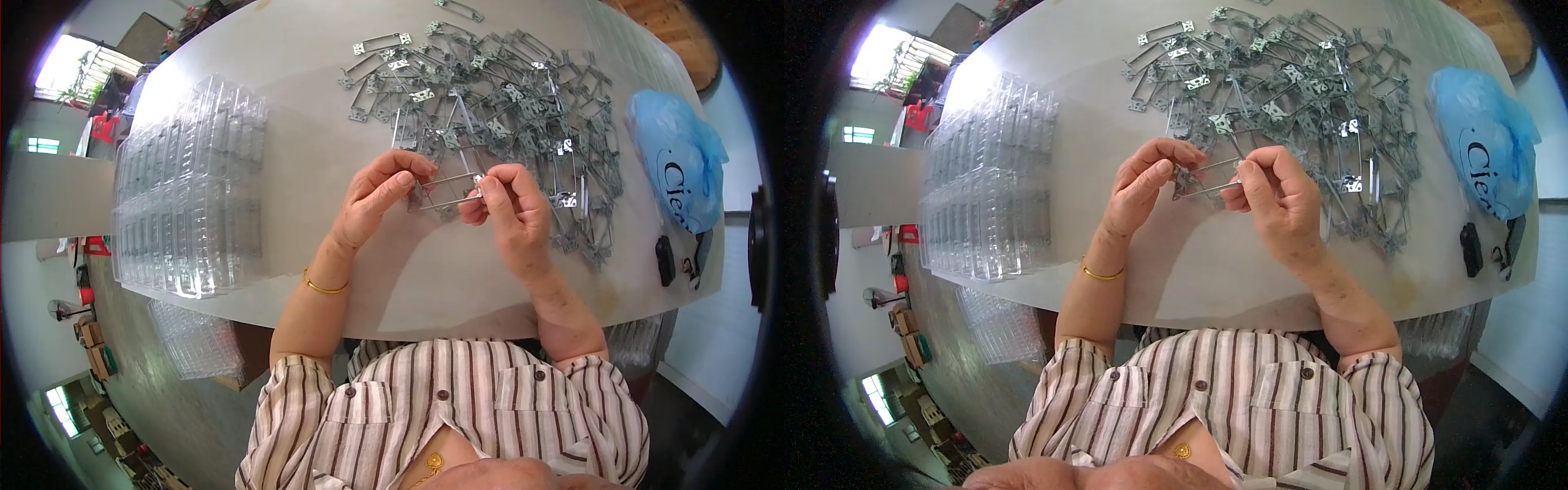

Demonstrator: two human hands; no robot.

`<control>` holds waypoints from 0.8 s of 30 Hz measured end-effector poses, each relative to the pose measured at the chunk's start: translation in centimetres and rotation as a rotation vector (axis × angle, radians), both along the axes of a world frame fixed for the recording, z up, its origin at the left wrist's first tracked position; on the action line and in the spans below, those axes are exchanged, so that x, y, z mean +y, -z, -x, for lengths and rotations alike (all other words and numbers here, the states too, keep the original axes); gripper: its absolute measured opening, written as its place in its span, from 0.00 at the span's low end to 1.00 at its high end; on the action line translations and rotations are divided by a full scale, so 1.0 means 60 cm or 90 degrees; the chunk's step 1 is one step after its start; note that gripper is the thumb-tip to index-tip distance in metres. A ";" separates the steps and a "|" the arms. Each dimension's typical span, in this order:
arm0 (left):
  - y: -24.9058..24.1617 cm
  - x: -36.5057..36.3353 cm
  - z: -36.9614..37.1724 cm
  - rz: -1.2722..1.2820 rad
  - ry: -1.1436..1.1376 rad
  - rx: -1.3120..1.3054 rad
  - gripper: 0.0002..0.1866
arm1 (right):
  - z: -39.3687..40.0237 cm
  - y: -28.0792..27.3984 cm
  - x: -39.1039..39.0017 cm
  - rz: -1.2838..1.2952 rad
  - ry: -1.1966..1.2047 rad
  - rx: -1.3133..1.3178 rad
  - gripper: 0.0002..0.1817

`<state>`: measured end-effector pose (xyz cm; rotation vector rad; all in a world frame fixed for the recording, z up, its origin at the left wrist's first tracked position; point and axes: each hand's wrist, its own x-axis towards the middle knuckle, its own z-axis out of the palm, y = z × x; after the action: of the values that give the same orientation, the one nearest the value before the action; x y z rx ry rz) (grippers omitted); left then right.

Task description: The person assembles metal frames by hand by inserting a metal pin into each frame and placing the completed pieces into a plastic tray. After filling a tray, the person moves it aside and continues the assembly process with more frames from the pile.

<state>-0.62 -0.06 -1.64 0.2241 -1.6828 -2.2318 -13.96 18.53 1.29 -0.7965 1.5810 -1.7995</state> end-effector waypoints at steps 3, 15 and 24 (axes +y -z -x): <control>0.003 -0.006 -0.003 0.058 -0.015 0.020 0.14 | 0.000 0.007 -0.003 0.015 0.014 -0.004 0.06; 0.012 0.003 -0.005 -0.023 -0.008 -0.003 0.07 | -0.001 0.005 -0.006 -0.007 0.061 0.061 0.06; 0.009 0.005 -0.001 0.039 0.064 -0.022 0.09 | 0.005 0.021 -0.006 0.009 0.053 0.131 0.06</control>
<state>-0.57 0.22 -2.19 0.1681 -1.8142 -2.2557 -14.28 18.14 0.02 -0.9603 1.7569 -1.8370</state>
